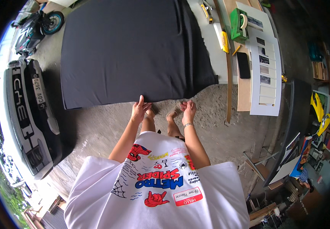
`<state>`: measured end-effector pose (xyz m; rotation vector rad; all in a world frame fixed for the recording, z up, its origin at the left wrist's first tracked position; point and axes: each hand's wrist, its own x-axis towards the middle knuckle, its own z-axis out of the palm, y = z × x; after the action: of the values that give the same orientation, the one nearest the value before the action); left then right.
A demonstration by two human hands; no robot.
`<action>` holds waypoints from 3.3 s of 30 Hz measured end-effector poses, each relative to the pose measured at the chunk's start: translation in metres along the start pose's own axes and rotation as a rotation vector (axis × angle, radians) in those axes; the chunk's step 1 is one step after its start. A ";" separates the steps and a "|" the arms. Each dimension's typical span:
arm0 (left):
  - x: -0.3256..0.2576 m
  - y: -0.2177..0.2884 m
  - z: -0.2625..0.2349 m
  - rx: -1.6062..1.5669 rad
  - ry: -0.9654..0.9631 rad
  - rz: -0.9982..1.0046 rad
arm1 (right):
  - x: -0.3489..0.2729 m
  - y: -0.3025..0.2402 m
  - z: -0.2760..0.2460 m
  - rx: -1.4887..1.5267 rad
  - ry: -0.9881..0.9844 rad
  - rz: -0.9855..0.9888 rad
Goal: The person covers a rectangular furniture frame with black fabric, smoothing it and securing it with a staple gun. They repeatedly adjust the fabric, pull it taut, and staple the edges to the underside of the frame.
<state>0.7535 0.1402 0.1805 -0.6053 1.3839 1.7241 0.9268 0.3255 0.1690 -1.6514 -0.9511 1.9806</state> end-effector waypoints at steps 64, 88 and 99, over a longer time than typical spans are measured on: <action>0.044 -0.152 0.077 0.417 -0.162 0.164 | 0.030 0.040 -0.037 -0.439 0.097 -0.522; -0.001 0.012 -0.322 0.320 0.590 0.273 | 0.029 0.022 -0.024 -0.282 -0.249 -0.258; 0.030 0.290 -0.491 0.982 0.719 0.626 | 0.030 -0.014 -0.026 -0.840 -0.132 -0.609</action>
<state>0.4364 -0.3339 0.1813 -0.2076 2.8775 0.9778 0.9433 0.3615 0.1560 -1.3039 -2.2279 1.3368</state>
